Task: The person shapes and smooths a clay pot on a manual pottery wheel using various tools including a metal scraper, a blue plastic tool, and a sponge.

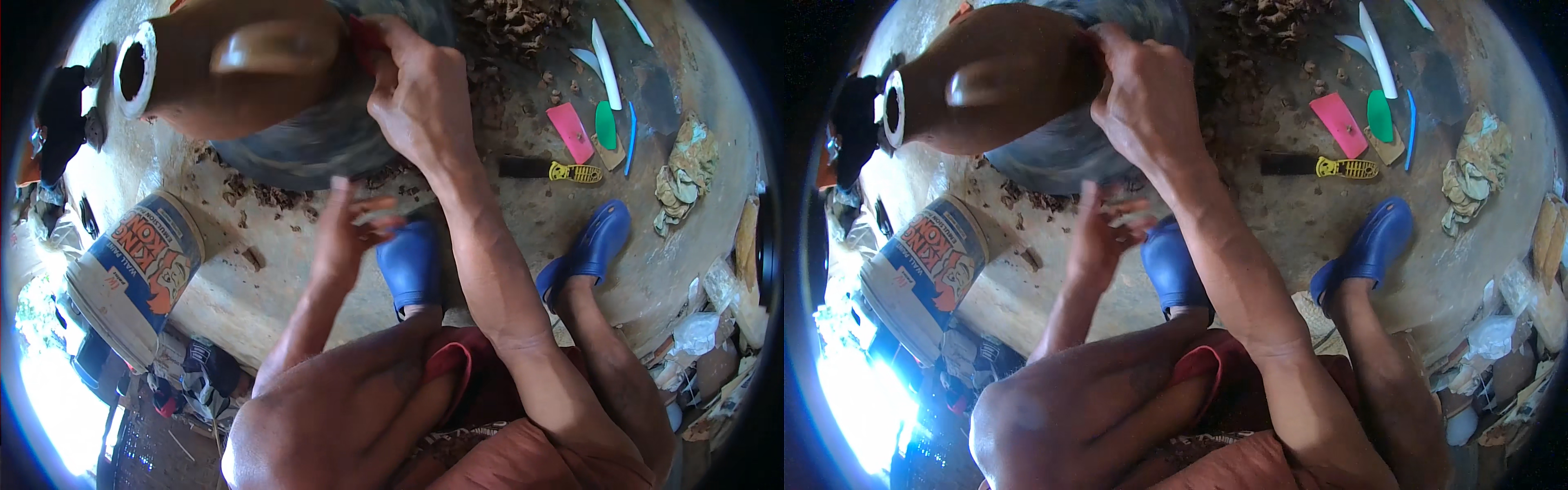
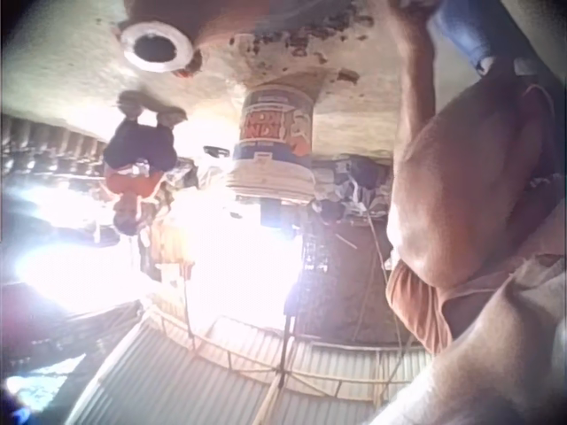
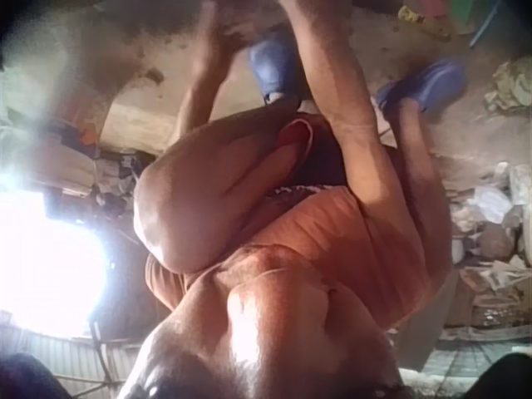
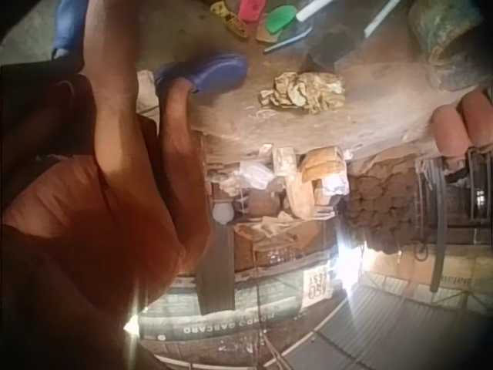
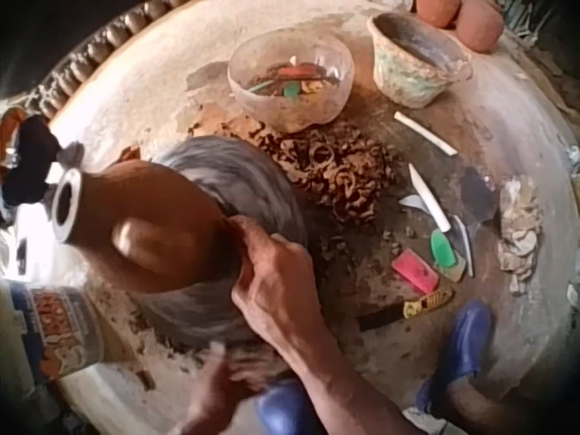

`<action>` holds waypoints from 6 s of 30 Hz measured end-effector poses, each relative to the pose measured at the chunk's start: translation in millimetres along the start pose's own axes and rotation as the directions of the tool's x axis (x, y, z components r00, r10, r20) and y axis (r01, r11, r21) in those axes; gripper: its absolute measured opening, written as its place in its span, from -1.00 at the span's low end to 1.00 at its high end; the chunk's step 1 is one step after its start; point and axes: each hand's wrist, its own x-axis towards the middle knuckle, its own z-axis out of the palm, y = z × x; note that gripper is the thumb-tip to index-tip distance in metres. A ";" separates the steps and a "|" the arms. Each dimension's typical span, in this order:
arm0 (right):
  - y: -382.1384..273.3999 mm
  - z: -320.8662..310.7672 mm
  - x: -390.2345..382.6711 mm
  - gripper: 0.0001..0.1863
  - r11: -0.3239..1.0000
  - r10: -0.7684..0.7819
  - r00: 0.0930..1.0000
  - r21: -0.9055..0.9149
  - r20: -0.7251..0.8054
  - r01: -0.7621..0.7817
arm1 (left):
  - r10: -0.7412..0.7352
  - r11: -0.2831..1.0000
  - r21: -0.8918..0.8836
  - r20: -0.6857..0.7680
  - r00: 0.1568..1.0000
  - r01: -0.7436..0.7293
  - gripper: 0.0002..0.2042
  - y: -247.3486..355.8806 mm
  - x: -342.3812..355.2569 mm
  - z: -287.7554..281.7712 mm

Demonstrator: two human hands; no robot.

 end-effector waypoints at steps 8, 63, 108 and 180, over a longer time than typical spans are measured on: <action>-11.1 12.1 -0.6 -0.59 0.991 -0.027 0.998 0.128 -0.054 0.034 | 0.498 0.836 -0.109 -0.261 0.827 -0.537 -0.25 51.9 64.9 -82.0; -26.8 14.4 -44.4 -0.61 0.994 0.076 0.996 -0.088 0.053 -0.071 | 0.465 0.846 -0.112 -0.319 0.826 -0.520 -0.39 108.5 108.2 -100.1; 7.1 7.1 30.2 -0.74 0.983 -0.177 0.981 -0.065 -0.075 0.172 | 0.417 0.832 -0.279 -0.256 0.872 -0.480 -0.32 2.9 44.0 -17.6; -4.2 20.0 -15.1 -0.71 0.999 -0.054 0.978 -0.009 -0.201 0.054 | 0.499 0.838 -0.202 -0.095 0.861 -0.508 -0.22 77.7 60.9 -89.5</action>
